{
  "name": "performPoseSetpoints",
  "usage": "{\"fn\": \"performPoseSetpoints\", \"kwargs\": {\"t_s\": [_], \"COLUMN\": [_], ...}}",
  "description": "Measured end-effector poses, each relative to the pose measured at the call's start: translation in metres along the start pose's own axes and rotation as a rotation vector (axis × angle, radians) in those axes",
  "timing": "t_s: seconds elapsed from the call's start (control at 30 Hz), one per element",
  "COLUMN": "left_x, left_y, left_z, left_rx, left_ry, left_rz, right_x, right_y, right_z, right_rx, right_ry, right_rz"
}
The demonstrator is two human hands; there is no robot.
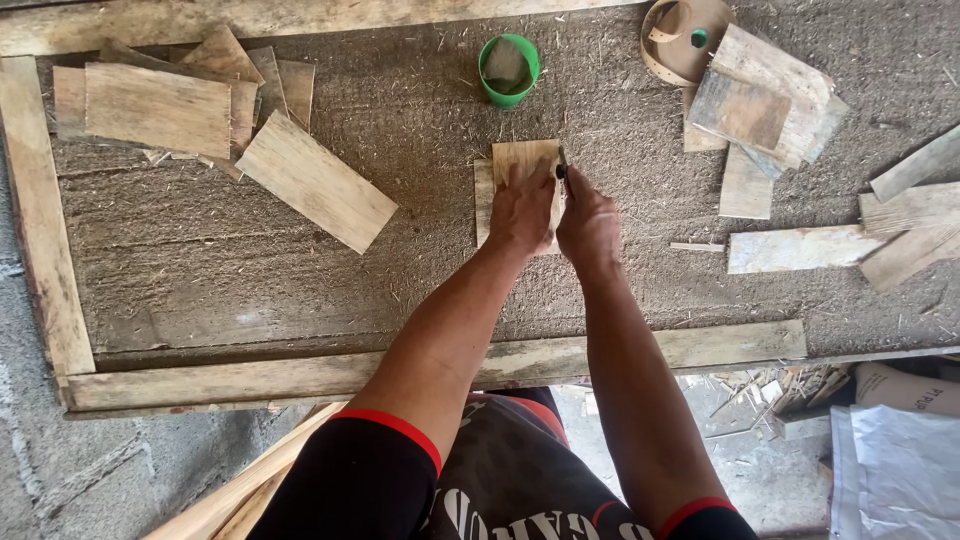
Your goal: Cutting thin pieces of wood veneer using a utility knife on a workbench.
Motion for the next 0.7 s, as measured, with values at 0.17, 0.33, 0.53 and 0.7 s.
{"fn": "performPoseSetpoints", "kwargs": {"t_s": [0.17, 0.33, 0.53, 0.7], "left_x": [-0.003, -0.004, -0.003, -0.001], "left_y": [0.013, 0.016, 0.004, 0.001], "left_z": [0.008, 0.009, 0.003, 0.005], "left_rx": [0.062, 0.086, -0.022, 0.018], "left_ry": [-0.006, -0.001, -0.015, 0.006], "left_rz": [-0.083, -0.068, -0.036, 0.018], "right_x": [0.0, -0.006, -0.005, -0.008], "right_y": [-0.001, -0.01, -0.016, -0.019], "right_z": [-0.009, -0.022, -0.049, -0.071], "right_rx": [-0.074, -0.097, -0.245, -0.271], "right_ry": [0.035, 0.015, 0.152, 0.159], "right_rz": [0.001, -0.01, -0.057, -0.05]}}
Point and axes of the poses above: each hand's wrist, its own z-axis towards the middle knuckle, its own y-axis out of the palm, x = y × z, the point moved 8 cm from there along z, towards the middle knuckle, and after that the axes turned 2 degrees about y, right-handed, at the moved point
